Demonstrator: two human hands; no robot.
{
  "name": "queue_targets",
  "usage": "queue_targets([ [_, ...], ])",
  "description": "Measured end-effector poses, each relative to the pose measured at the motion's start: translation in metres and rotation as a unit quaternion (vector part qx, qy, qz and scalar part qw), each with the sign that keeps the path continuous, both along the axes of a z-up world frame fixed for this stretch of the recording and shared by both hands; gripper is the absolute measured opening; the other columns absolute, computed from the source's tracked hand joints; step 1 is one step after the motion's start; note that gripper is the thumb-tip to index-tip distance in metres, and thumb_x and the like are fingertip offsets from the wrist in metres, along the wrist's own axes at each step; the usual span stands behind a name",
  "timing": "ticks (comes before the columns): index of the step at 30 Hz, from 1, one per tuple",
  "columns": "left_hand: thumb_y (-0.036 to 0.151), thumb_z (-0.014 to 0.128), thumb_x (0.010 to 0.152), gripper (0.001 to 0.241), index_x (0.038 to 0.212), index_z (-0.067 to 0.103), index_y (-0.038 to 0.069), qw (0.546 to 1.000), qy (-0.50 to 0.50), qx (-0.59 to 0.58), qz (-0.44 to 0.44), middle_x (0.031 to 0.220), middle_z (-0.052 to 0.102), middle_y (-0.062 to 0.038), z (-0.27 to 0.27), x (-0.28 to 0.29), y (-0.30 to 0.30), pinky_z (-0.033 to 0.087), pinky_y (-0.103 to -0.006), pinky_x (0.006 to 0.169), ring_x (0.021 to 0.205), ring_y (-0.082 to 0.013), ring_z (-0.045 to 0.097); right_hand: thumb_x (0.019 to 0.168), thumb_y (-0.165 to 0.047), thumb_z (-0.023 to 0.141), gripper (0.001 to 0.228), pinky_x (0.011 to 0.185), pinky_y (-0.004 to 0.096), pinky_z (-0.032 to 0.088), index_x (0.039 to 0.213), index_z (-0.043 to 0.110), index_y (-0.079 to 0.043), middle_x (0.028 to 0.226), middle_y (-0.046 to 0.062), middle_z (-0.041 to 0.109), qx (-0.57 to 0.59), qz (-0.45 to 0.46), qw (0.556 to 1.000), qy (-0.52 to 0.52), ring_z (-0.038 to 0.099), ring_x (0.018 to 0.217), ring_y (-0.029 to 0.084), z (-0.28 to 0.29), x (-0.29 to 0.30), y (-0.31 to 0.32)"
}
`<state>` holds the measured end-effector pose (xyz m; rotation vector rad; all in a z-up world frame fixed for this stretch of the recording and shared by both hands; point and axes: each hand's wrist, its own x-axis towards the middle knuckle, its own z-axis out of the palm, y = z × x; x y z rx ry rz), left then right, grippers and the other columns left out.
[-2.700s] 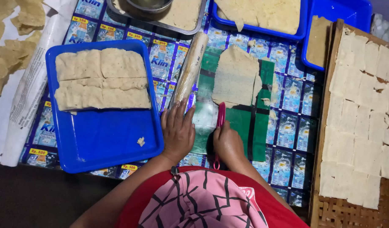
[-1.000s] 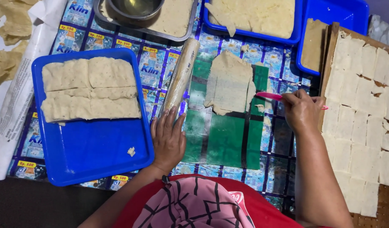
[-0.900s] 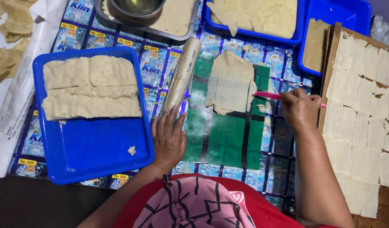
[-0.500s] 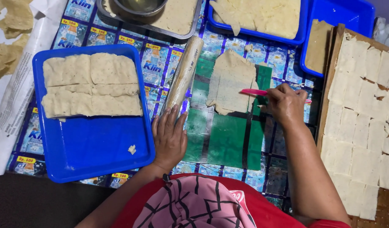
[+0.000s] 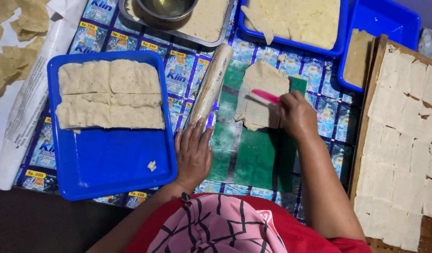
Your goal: Flattening dough pieces with a rolling pin and cutting them to size with a plastic scraper.
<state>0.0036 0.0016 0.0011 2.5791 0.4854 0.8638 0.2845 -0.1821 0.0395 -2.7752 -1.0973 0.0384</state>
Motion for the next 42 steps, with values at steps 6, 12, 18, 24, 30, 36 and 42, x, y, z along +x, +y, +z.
queue_targets([
  [6,0.018,0.052,0.098,0.048,0.146,0.055,0.015,1.000,-0.007,-0.002,0.002,0.160,0.044,-0.013,0.002,0.001,0.001,0.028,-0.0548,0.120,0.144,-0.0328,0.044,0.104,-0.023,0.067,0.032,0.075,0.055,0.059,0.135,0.072,-0.029,0.114,0.010,0.058,0.014,-0.176,0.981,-0.076,0.068,0.097,0.045,0.055,-0.069,-0.062],
  [12,0.019,0.054,0.098,0.049,0.146,0.056,0.015,1.000,0.001,0.009,0.002,0.159,0.044,-0.013,0.006,-0.001,0.000,0.027,-0.0551,0.119,0.144,-0.0329,0.044,0.097,-0.031,0.072,0.024,0.068,0.049,0.061,0.118,0.079,-0.041,0.108,0.006,0.056,-0.119,-0.194,0.966,-0.123,0.069,0.091,0.036,0.042,-0.108,-0.107],
  [18,0.018,0.055,0.097,0.048,0.145,0.057,0.015,1.000,-0.010,0.016,0.006,0.159,0.045,-0.013,0.001,0.001,0.000,0.028,-0.0548,0.119,0.144,-0.0332,0.044,0.100,-0.032,0.062,0.026,0.073,0.047,0.057,0.117,0.077,-0.046,0.107,0.007,0.055,-0.126,-0.187,0.967,-0.120,0.063,0.094,0.038,0.000,-0.090,-0.082],
  [24,0.019,0.052,0.099,0.046,0.145,0.057,0.015,1.000,-0.024,0.009,0.011,0.159,0.044,-0.013,0.000,0.001,-0.002,0.029,-0.0541,0.119,0.144,-0.0330,0.045,0.101,-0.048,0.068,0.019,0.073,0.045,0.049,0.101,0.079,-0.031,0.102,0.004,0.053,-0.088,-0.202,0.961,-0.167,0.061,0.094,0.033,-0.026,-0.011,-0.075],
  [30,0.018,0.054,0.097,0.047,0.144,0.057,0.014,1.000,-0.014,0.021,0.009,0.158,0.045,-0.014,0.000,0.001,0.000,0.029,-0.0544,0.119,0.144,-0.0342,0.045,0.097,-0.045,0.070,0.015,0.074,0.044,0.060,0.109,0.079,-0.043,0.103,0.003,0.064,-0.132,-0.162,0.974,-0.092,0.071,0.090,0.033,0.036,0.024,-0.045],
  [36,0.017,0.052,0.098,0.047,0.145,0.056,0.013,1.000,-0.010,0.012,0.009,0.159,0.044,-0.015,-0.002,-0.002,-0.003,0.029,-0.0542,0.119,0.144,-0.0342,0.044,0.098,-0.037,0.063,0.026,0.082,0.053,0.058,0.110,0.078,-0.020,0.091,0.014,0.077,-0.125,-0.199,0.967,0.093,0.074,0.098,0.040,0.000,0.034,-0.055],
  [42,0.018,0.053,0.098,0.047,0.144,0.056,0.014,1.000,-0.014,0.018,0.010,0.158,0.044,-0.015,-0.002,0.000,0.000,0.029,-0.0542,0.119,0.144,-0.0341,0.044,0.100,-0.028,0.055,0.029,0.091,0.064,0.049,0.110,0.063,-0.002,0.094,0.033,0.072,0.016,-0.218,0.933,0.286,0.065,0.106,0.055,0.112,-0.128,0.008],
])
